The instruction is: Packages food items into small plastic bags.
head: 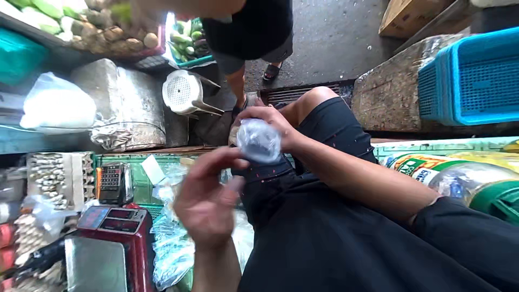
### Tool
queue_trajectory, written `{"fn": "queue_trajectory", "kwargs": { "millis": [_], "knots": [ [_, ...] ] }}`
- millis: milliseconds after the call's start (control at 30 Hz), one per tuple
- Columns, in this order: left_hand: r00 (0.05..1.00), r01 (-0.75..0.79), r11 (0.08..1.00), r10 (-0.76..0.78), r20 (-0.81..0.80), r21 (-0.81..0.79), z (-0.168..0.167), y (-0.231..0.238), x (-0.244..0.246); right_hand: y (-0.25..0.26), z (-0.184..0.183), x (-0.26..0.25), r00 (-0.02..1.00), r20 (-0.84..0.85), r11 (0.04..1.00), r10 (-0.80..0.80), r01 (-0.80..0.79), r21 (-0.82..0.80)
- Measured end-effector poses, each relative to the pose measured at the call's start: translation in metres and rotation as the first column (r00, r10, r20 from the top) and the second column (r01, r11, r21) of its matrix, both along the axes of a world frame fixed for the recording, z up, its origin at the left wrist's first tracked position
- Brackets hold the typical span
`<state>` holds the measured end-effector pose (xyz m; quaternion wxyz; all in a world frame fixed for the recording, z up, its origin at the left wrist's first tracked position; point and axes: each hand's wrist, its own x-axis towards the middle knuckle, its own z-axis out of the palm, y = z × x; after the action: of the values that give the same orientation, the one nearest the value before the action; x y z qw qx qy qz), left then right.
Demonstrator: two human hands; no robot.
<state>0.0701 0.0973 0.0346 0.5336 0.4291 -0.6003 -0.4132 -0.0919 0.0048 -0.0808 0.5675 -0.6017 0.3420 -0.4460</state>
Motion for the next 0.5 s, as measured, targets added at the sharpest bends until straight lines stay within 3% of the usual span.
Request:
{"fn": "queue_trajectory", "kwargs": {
  "millis": [67, 100, 167, 267, 367, 500],
  "knots": [
    [0.977, -0.208, 0.974, 0.211, -0.018, 0.093, -0.022, -0.009, 0.024, 0.003, -0.001, -0.013, 0.941, 0.338, 0.953, 0.031, -0.13, 0.273],
    [0.956, -0.284, 0.931, 0.292, -0.002, 0.231, -0.037, -0.012, 0.031, 0.005, -0.001, -0.02, 0.905, 0.425, 0.916, 0.036, -0.199, 0.347],
    [0.958, -0.222, 0.814, 0.286, -0.037, 0.536, -0.066, -0.015, 0.03, 0.005, 0.001, -0.026, 0.871, 0.487, 0.887, 0.064, -0.273, 0.373],
    [0.891, 0.104, 0.717, 0.242, -0.385, 0.689, -0.09, -0.014, 0.001, 0.009, 0.0, -0.022, 0.875, 0.463, 0.918, 0.142, -0.291, 0.27],
    [0.847, -0.003, 0.764, 0.345, -0.405, 0.645, -0.092, -0.018, -0.026, 0.011, 0.007, -0.021, 0.933, 0.345, 0.951, 0.104, -0.195, 0.239],
    [0.82, -0.134, 0.815, 0.41, -0.398, 0.564, -0.096, -0.021, -0.031, 0.018, 0.022, -0.026, 0.993, 0.08, 0.932, -0.092, 0.057, 0.358]
  ]
}}
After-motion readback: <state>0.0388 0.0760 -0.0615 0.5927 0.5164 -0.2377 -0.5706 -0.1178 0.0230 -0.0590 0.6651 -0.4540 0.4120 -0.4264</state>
